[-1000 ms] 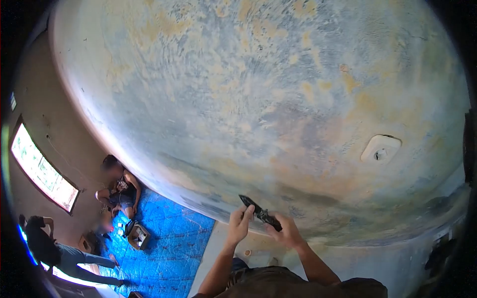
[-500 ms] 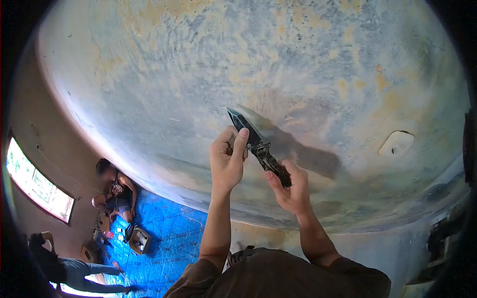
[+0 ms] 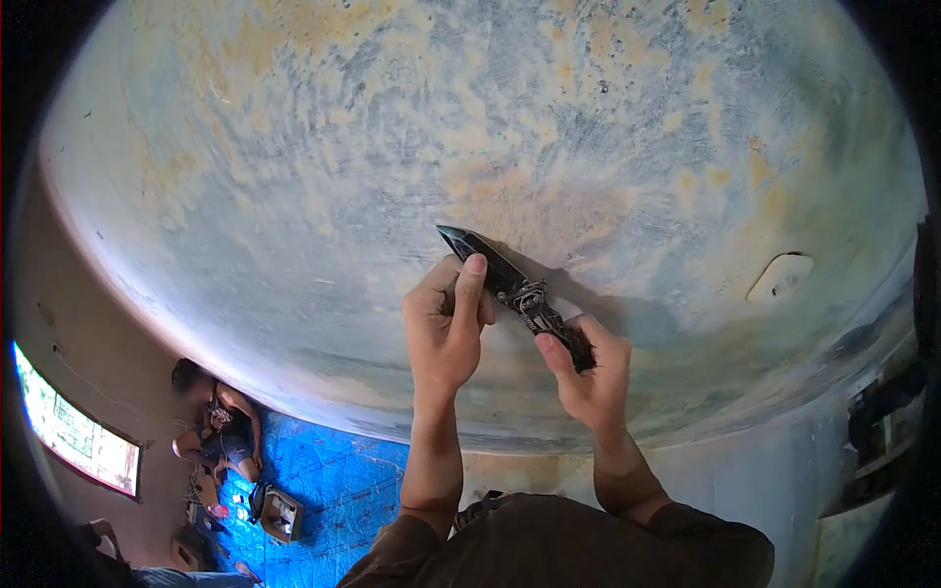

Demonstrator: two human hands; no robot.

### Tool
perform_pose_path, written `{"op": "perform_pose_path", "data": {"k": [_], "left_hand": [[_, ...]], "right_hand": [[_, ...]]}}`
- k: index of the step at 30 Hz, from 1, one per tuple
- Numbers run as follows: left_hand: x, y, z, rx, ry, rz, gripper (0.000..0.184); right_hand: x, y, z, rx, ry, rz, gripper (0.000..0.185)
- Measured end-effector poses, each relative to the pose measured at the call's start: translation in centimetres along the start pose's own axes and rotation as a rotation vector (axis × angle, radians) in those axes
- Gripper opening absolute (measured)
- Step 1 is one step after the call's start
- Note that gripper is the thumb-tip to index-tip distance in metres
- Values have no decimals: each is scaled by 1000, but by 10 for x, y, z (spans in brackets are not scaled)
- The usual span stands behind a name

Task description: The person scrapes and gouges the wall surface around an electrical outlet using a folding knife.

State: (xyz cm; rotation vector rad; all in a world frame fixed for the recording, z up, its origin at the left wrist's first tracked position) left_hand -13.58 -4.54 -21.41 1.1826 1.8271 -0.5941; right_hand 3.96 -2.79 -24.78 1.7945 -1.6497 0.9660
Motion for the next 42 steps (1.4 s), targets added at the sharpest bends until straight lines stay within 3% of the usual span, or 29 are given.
{"op": "perform_pose_path", "data": {"k": [6, 14, 42], "left_hand": [[-8, -2, -2, -2, -36, 83, 39], [-20, -2, -7, -50, 45, -34, 41], [-21, 4, -6, -63, 40, -52, 41]], "right_hand": [[-2, 2, 4, -48, 17, -38, 29], [-4, 4, 3, -95, -29, -1, 30], [-4, 5, 3, -38, 5, -59, 35]]}}
Point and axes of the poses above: each hand's wrist, its own z-axis away from the middle knuckle, its own y-axis out of the palm, x = y × z, the point moved 6 cm from there along -z, towards the middle knuckle, and after that the axes turned 2 degrees about -z, right-handed, at the moved point
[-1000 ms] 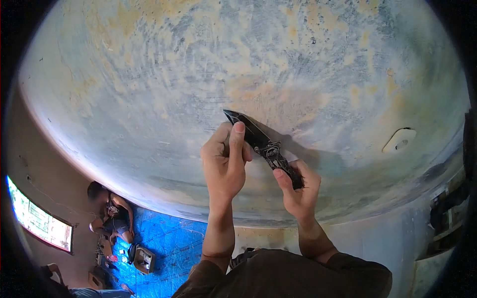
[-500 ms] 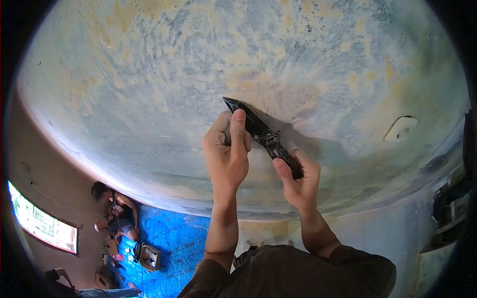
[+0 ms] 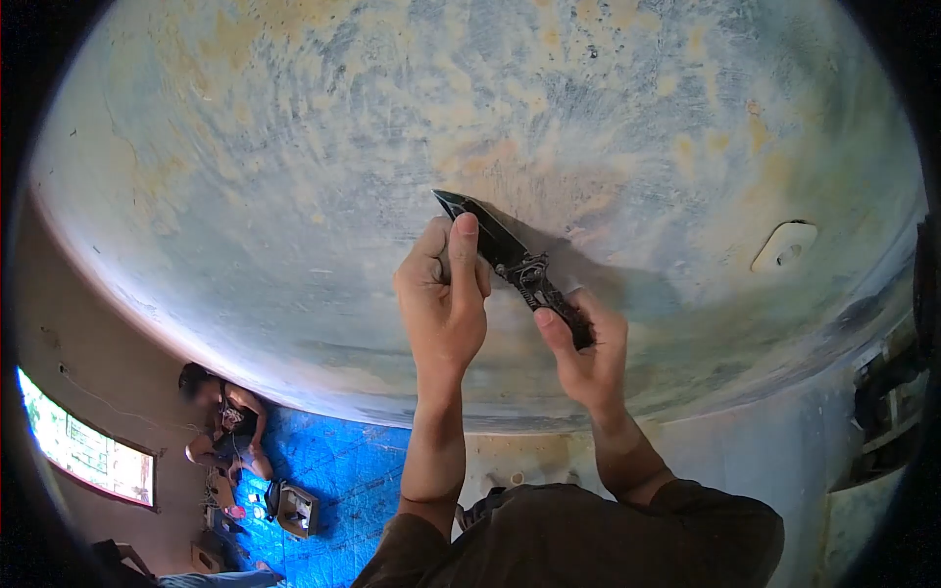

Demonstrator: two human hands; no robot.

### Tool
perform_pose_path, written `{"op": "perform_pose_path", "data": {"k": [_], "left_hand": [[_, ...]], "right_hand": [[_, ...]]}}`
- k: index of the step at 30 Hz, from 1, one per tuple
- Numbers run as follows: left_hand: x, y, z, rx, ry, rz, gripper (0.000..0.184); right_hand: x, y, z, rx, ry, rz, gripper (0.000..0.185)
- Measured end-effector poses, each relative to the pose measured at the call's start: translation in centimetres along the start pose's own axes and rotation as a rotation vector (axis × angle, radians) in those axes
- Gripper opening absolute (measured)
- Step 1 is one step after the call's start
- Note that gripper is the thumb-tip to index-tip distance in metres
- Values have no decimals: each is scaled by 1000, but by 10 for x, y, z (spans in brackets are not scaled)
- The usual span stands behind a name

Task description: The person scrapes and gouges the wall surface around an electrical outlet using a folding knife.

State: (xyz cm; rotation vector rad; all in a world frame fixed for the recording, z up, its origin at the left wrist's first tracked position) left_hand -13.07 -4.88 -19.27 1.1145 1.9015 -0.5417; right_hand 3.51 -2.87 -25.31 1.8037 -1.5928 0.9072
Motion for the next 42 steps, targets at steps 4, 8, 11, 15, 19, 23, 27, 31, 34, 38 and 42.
{"op": "perform_pose_path", "data": {"k": [4, 8, 11, 15, 19, 23, 27, 31, 34, 38, 42], "left_hand": [[4, -2, 7, 0, -18, -38, 41], [-2, 5, 0, -34, -32, 54, 42], [-6, 6, -5, -28, -30, 74, 42], [0, 0, 4, -31, -27, -13, 41], [10, -1, 11, -35, -54, -10, 41], [-6, 5, -3, -4, -53, 11, 39], [-7, 1, -3, 1, -22, -21, 39], [9, -6, 10, -13, -54, -56, 40], [7, -2, 7, -19, -72, -1, 39], [-6, 2, -5, -19, -37, 4, 38], [-1, -3, -1, -16, 14, -63, 36]], "right_hand": [[-3, 2, 10, 10, 31, -2, 36], [2, -1, 0, -24, -12, 11, 37], [7, -3, -9, -4, -42, 1, 38], [-1, 4, 6, 8, 10, -6, 38], [-8, 4, 13, 21, 28, -8, 37], [2, 3, 0, -10, 24, -42, 38], [-1, 9, 3, 8, 76, -75, 38], [-16, 11, 22, 30, 83, -24, 39], [-4, 8, 13, 9, 54, -34, 41], [5, 3, -3, 14, 9, -48, 42], [0, 11, 11, 20, 68, -18, 41]]}}
Point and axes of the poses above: each hand's wrist, its own z-axis away from the middle knuckle, its own y-axis out of the palm, x = y × z, the point moved 6 cm from there along -z, towards the middle knuckle, and after that the axes turned 2 degrees about -z, right-handed, at the moved point
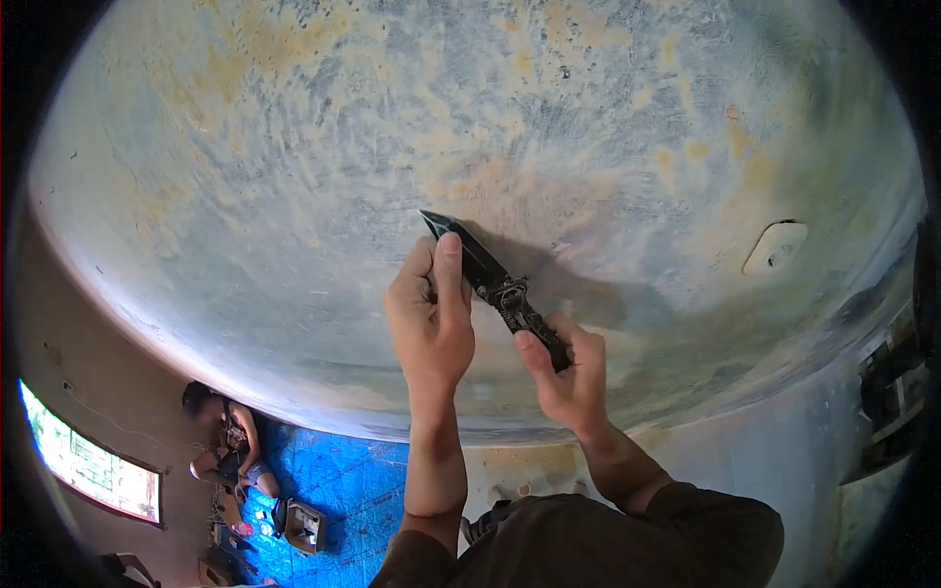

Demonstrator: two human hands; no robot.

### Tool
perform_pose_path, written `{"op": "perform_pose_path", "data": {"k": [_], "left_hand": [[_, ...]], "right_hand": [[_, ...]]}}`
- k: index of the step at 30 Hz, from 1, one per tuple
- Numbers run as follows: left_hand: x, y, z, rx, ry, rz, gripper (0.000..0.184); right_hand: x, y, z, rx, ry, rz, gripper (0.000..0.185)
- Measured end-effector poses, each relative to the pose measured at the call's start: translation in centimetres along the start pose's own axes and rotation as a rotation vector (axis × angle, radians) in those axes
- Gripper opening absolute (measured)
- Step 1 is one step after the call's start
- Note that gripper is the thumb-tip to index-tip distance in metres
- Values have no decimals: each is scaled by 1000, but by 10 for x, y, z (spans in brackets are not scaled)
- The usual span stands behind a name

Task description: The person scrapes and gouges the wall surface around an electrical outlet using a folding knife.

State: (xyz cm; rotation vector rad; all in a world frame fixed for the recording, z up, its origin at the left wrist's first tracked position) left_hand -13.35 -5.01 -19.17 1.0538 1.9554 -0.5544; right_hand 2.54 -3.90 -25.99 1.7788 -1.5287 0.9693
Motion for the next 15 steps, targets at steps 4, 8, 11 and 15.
{"op": "perform_pose_path", "data": {"k": [4, 8, 11, 15], "left_hand": [[6, -1, 5, -8, -7, -12, 36], [-9, 1, -10, -16, 28, 28, 35], [-9, 0, -11, -27, 47, 41, 35], [4, -3, 6, -6, -18, -63, 40]], "right_hand": [[-1, -1, 1, -8, -44, 30, 39], [9, -2, -13, 8, -12, -15, 36], [9, 3, -6, -28, -13, -8, 36], [-1, 1, 6, -17, -19, 37, 36]]}}
Point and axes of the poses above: each hand's wrist, its own z-axis away from the middle knuckle, its own y-axis out of the palm, x = y × z, the point moved 6 cm from there along -z, towards the middle knuckle, and after that the axes turned 2 degrees about -z, right-handed, at the moved point
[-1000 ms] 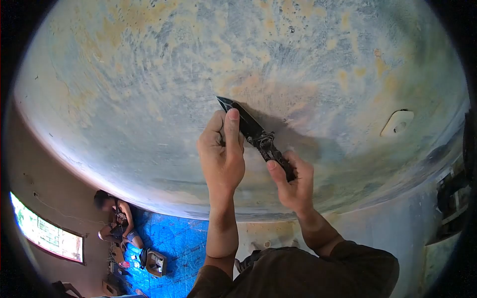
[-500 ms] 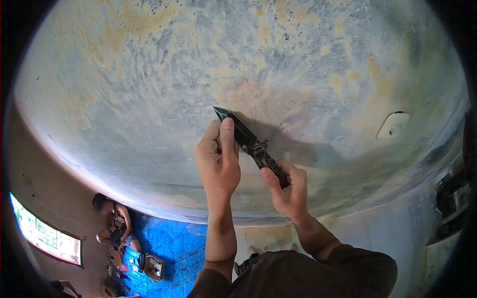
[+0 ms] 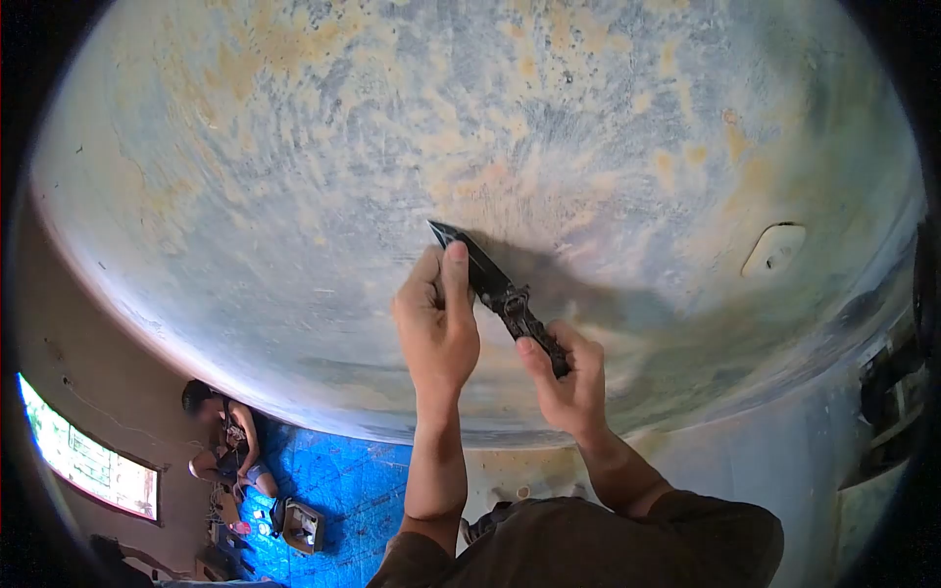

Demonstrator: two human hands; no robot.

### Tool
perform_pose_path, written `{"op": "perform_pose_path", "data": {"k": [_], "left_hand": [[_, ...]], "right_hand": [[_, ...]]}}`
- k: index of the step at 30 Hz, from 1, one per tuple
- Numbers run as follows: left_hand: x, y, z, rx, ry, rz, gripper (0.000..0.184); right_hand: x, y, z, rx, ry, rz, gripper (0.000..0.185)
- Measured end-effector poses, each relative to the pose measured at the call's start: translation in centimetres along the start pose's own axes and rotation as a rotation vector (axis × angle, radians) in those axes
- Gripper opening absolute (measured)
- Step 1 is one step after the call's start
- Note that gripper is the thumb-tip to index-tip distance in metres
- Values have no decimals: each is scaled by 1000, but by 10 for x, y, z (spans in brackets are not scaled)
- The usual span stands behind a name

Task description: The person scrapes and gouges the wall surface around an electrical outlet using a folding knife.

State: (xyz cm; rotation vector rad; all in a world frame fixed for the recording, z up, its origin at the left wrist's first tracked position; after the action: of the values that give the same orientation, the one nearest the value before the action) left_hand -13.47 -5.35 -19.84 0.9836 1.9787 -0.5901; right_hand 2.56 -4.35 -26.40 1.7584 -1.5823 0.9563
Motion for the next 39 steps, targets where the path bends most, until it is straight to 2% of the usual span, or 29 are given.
{"op": "perform_pose_path", "data": {"k": [3, 8, 11, 14, 21, 24, 27, 37, 39], "left_hand": [[-5, 3, -4, 1, -33, 87, 40], [-9, 3, -10, -21, 25, 44, 40], [-8, 5, -1, -18, -8, 63, 40], [-3, 5, -6, 28, 24, 49, 33], [-4, 5, -3, 48, -3, 120, 32], [-1, 8, -6, 74, -9, 150, 32], [-13, 7, -13, 61, -20, 203, 32], [-14, 3, -17, 75, 37, 42, 35], [-17, 2, -18, 23, 50, 13, 38]], "right_hand": [[-2, -4, -6, -4, 3, -3, 36], [10, -5, -14, 14, 2, -2, 37], [0, -4, -2, 25, 18, 1, 37], [3, -6, -10, 12, 6, -26, 38], [3, -4, -4, 33, 31, 25, 38], [3, -7, -8, 11, 51, -51, 40], [8, -10, -20, 19, 1, -13, 41], [9, -6, -17, 10, 12, -45, 35], [8, -2, -17, 9, 0, -11, 35]]}}
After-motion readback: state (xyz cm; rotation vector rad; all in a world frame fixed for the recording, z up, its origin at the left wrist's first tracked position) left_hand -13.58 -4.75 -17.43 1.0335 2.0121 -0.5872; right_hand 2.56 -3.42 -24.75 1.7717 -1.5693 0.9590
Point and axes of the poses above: each hand's wrist, its own z-axis away from the middle knuckle, its own y-axis out of the palm, x = y × z, the point moved 6 cm from there along -z, towards the middle knuckle, and after that the axes turned 2 degrees about -z, right-handed, at the moved point
